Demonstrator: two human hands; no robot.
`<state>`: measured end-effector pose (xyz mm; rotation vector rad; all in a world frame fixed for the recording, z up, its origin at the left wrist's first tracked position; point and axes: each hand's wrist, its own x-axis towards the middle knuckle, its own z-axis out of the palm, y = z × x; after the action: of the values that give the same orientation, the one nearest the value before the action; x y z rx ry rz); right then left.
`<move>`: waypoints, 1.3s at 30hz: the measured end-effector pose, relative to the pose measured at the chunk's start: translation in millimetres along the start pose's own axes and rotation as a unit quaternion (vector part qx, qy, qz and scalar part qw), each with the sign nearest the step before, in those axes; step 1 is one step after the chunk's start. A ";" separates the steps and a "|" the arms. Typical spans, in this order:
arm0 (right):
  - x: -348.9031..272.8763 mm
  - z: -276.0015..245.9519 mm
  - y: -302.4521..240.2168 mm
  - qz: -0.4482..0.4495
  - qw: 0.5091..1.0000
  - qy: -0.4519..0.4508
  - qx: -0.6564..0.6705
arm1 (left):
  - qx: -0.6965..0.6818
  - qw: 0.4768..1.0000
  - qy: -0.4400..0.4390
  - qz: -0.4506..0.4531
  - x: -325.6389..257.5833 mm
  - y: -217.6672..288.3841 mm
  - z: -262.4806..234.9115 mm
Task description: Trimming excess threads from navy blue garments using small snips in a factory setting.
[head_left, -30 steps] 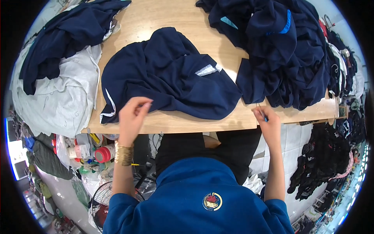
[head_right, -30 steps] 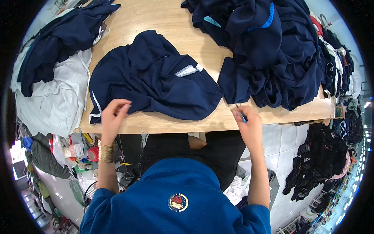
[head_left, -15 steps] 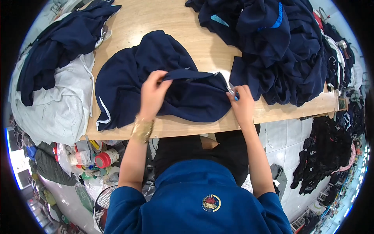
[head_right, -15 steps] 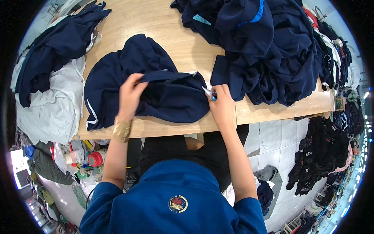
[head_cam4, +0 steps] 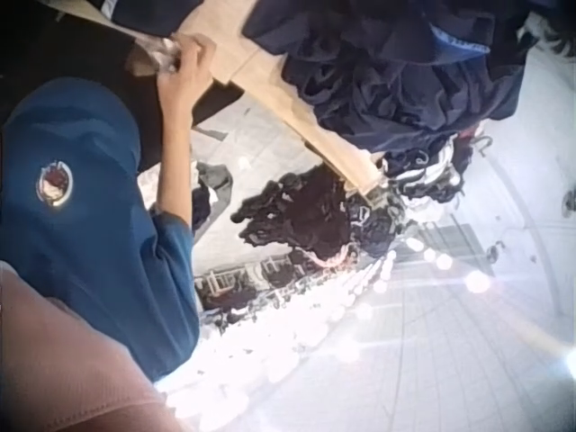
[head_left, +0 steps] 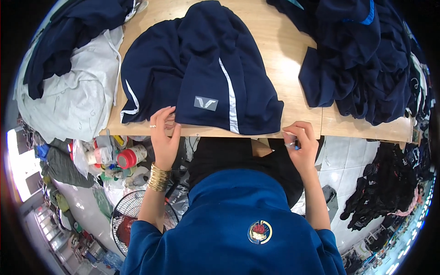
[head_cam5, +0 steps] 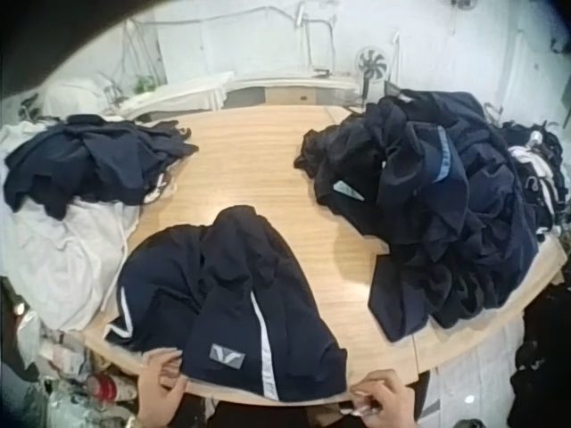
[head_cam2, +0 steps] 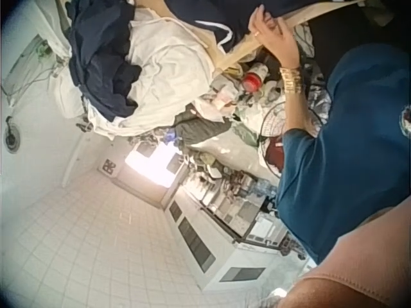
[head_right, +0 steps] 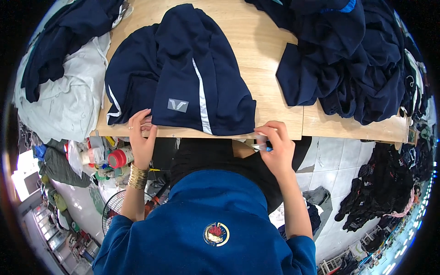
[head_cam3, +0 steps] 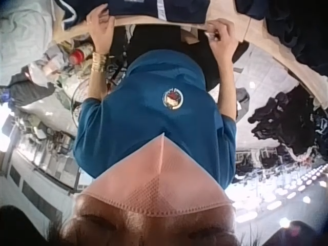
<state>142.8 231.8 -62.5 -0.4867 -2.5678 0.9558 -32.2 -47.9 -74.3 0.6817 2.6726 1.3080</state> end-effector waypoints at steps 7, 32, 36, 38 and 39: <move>-8.8 28.6 -11.5 -0.095 0.992 -0.086 -0.010 | -0.005 0.998 0.045 -0.035 -25.6 -6.7 6.6; 93.0 21.0 -13.6 0.033 0.997 0.076 -0.001 | 0.013 0.993 0.048 0.111 86.7 20.8 8.8; 66.0 6.4 -25.8 0.004 0.999 0.044 0.021 | 0.038 0.990 0.061 0.122 61.4 26.7 -8.7; 56.8 4.1 -32.2 0.009 0.999 0.004 0.031 | 0.093 0.982 0.012 0.165 50.4 31.8 -13.4; 50.9 13.0 -31.7 -0.010 0.999 -0.010 0.037 | 0.094 0.982 0.012 0.164 51.2 33.9 -11.1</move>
<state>86.3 224.0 -39.8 -0.4312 -2.5403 1.0487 -69.2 -16.0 -35.4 1.1787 2.8158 1.1366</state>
